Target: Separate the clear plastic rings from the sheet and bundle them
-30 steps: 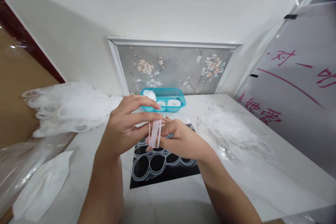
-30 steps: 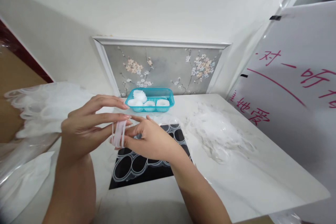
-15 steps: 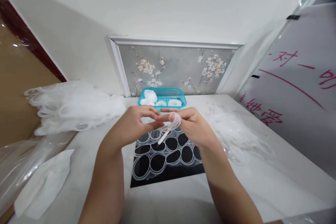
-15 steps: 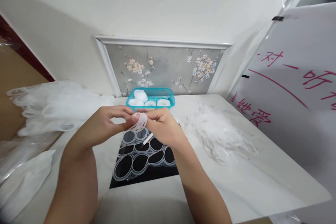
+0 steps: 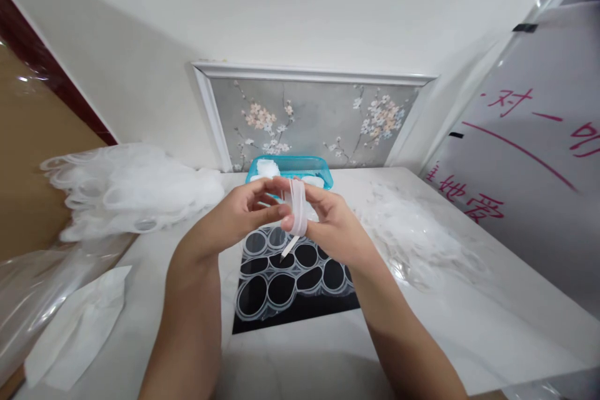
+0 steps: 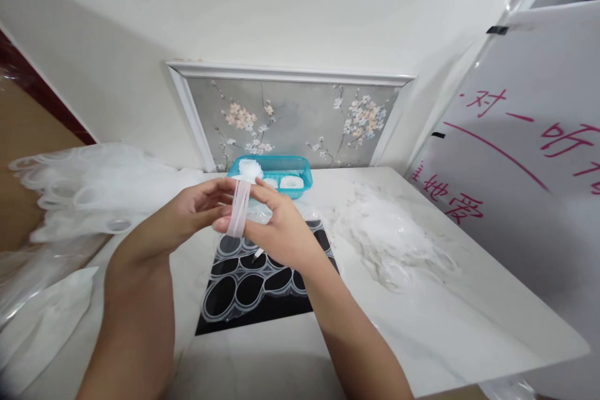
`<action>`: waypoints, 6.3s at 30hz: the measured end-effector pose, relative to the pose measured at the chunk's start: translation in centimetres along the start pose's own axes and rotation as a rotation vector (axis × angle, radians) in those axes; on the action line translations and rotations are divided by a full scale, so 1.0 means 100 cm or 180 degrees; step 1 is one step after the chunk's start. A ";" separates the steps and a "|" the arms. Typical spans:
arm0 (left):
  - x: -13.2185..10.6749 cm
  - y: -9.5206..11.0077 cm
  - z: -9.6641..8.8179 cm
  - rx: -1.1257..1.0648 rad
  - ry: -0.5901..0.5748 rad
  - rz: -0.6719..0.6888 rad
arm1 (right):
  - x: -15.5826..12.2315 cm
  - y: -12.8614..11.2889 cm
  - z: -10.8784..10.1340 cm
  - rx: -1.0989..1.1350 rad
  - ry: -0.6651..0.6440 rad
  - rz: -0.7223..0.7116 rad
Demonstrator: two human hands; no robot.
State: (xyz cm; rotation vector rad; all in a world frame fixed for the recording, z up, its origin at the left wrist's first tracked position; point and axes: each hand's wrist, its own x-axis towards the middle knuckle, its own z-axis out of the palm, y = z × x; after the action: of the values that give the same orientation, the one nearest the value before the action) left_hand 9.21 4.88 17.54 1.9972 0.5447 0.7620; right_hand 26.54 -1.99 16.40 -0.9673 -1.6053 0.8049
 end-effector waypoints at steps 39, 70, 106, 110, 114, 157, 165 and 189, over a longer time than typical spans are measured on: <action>-0.011 0.031 0.024 -0.0210 0.0608 -0.0008 | -0.005 -0.002 -0.003 -0.2129 0.0377 -0.0797; -0.005 0.025 0.019 -0.0678 0.0476 0.0028 | 0.001 0.006 -0.003 -0.1566 0.0734 -0.0552; -0.012 0.023 0.005 0.0342 -0.0172 0.0390 | 0.004 0.010 0.002 -0.0884 0.1086 -0.0418; -0.015 0.022 0.002 0.0561 -0.0089 0.0276 | 0.003 0.011 0.002 -0.0773 0.0992 -0.0227; -0.019 0.020 -0.002 0.0792 -0.0030 0.0149 | 0.004 0.017 0.002 -0.0443 0.0870 -0.0196; -0.024 0.050 0.039 0.1958 0.1536 0.0750 | -0.018 -0.029 0.021 0.3861 -0.0828 0.1367; -0.034 0.060 0.037 0.1554 0.1481 0.0697 | -0.024 -0.033 0.018 0.3952 -0.1076 0.1396; -0.034 0.059 0.032 0.0990 0.1656 0.1152 | -0.023 -0.032 0.019 0.3989 -0.0952 0.1440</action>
State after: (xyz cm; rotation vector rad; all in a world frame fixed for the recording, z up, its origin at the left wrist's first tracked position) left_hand 9.51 -2.13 20.31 2.2138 0.6339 1.5226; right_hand 24.35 -5.52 17.76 -0.2543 -0.7657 1.9895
